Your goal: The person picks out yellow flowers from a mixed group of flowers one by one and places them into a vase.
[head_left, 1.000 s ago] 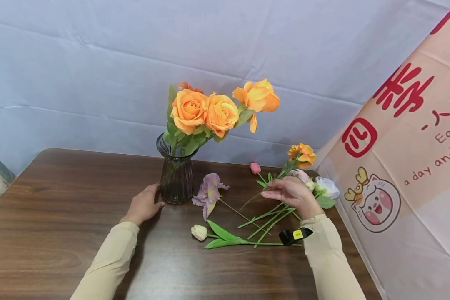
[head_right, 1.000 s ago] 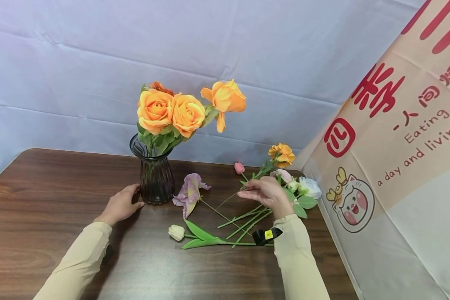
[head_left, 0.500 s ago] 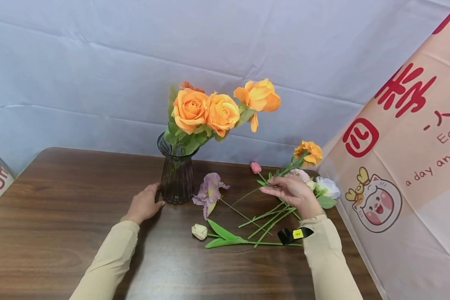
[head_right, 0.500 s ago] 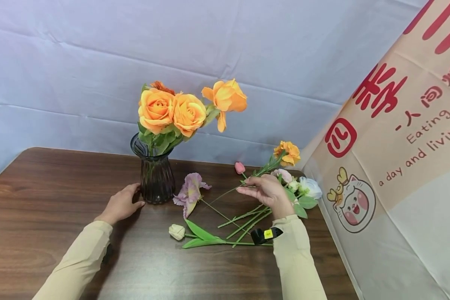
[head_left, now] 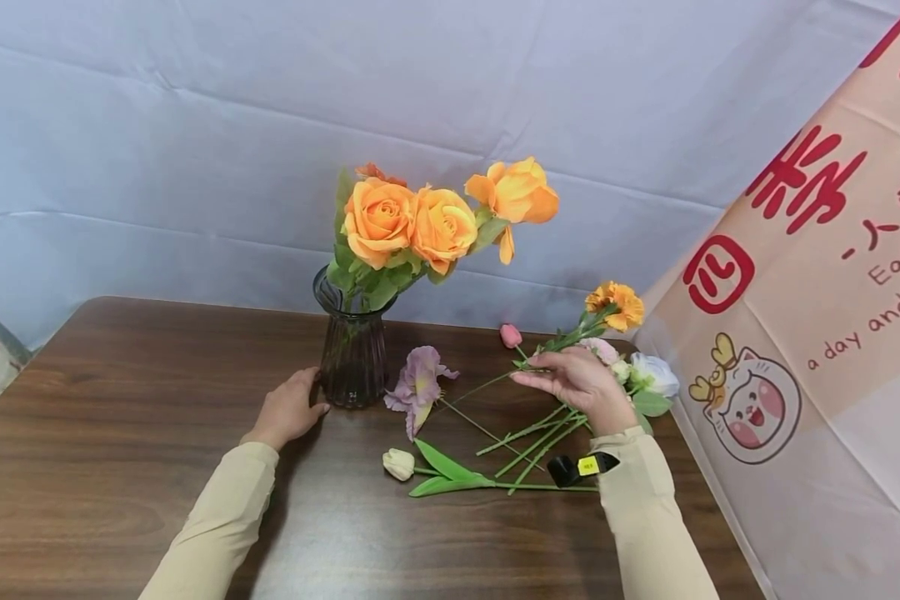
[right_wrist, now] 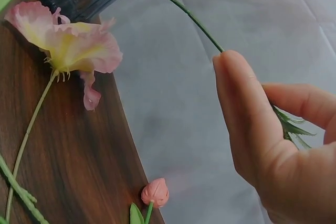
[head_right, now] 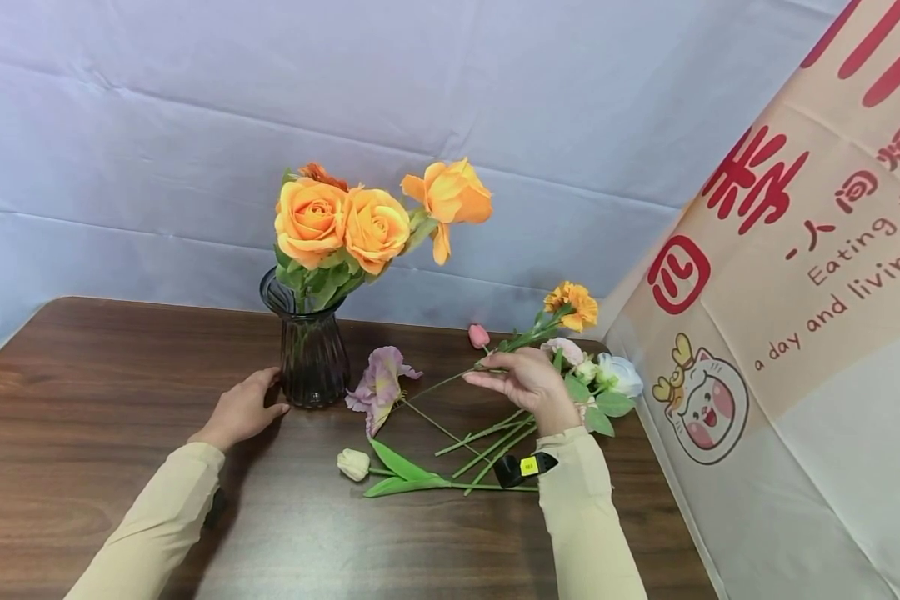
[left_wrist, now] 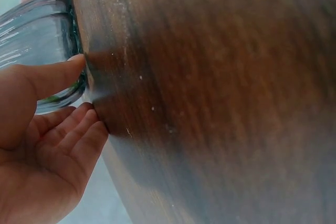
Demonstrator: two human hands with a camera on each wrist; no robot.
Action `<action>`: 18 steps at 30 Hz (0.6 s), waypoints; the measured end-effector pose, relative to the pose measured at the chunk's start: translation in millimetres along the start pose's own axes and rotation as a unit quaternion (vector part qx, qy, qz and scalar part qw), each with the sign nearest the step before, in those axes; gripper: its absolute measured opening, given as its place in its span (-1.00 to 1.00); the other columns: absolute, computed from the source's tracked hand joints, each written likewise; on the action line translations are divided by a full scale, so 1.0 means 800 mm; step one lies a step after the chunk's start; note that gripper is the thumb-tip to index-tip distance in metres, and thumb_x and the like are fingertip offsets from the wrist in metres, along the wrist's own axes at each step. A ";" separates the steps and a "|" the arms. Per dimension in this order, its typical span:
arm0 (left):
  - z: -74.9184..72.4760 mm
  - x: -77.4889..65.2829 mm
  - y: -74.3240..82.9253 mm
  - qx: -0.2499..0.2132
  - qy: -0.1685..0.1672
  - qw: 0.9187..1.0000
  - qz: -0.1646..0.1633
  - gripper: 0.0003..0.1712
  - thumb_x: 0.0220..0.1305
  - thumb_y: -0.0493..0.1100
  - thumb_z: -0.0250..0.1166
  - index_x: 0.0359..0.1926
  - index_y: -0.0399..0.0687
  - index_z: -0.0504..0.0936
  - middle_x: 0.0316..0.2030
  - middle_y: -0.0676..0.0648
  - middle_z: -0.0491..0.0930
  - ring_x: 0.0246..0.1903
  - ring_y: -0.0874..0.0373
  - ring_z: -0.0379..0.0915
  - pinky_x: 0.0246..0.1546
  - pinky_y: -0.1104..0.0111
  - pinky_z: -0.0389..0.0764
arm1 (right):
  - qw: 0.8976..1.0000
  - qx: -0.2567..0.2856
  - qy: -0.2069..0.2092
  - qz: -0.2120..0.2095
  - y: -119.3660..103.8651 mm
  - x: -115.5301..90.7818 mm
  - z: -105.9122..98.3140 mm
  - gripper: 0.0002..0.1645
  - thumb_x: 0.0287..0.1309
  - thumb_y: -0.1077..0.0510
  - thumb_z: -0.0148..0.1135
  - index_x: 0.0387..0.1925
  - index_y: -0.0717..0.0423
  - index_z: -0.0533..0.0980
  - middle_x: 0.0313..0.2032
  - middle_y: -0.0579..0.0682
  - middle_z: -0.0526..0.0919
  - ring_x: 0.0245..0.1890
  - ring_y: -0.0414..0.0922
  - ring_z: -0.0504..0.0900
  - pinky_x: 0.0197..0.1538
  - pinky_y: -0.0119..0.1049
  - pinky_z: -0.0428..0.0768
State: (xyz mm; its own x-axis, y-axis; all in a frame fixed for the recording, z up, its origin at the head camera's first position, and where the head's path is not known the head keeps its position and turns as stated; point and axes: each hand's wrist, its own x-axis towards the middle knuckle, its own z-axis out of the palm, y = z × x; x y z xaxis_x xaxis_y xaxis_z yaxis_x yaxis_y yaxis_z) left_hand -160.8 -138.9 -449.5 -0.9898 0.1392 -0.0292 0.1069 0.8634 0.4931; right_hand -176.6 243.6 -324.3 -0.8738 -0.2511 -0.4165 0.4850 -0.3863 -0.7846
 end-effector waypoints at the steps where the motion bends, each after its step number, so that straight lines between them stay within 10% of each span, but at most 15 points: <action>1: 0.000 0.000 0.000 0.000 0.000 1.000 0.000 -0.30 0.16 -0.19 0.26 0.21 -0.49 0.21 0.12 -0.44 0.30 0.03 -0.33 0.30 -0.01 -0.13 0.33 | 1.000 0.000 -0.001 0.000 0.000 0.000 0.001 -0.52 0.15 0.60 -0.21 0.10 0.44 -0.01 -0.57 0.07 0.31 -0.46 0.04 0.57 -0.01 -0.07 0.51; 5: 0.001 0.000 -0.001 0.001 0.000 1.000 -0.002 -0.30 0.16 -0.19 0.26 0.21 -0.49 0.21 0.13 -0.44 0.30 0.04 -0.33 0.30 0.00 -0.13 0.33 | 1.000 0.029 0.000 0.007 -0.003 -0.002 0.002 -0.81 0.13 0.62 -0.20 -0.28 0.46 0.31 -0.58 0.11 0.34 -0.37 0.16 0.61 -0.05 -0.04 0.53; 18: 0.001 0.000 0.000 0.005 0.005 1.000 -0.003 -0.31 0.14 -0.19 0.27 0.20 -0.49 0.23 0.11 -0.44 0.32 0.03 -0.32 0.32 -0.01 -0.12 0.34 | 0.996 0.086 -0.030 0.017 -0.005 -0.001 0.001 -0.56 0.16 0.60 -0.27 -0.69 0.31 0.40 -0.57 0.11 0.39 -0.49 0.02 0.53 -0.04 0.02 0.51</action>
State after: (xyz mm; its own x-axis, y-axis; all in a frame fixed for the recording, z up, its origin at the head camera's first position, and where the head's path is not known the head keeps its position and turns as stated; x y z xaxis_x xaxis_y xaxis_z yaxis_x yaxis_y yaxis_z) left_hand -161.0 -138.8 -450.0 -0.9912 0.1301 -0.0236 0.1024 0.8685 0.4850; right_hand -178.0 245.1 -320.4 -0.8556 -0.3172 -0.4091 0.5177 -0.5209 -0.6787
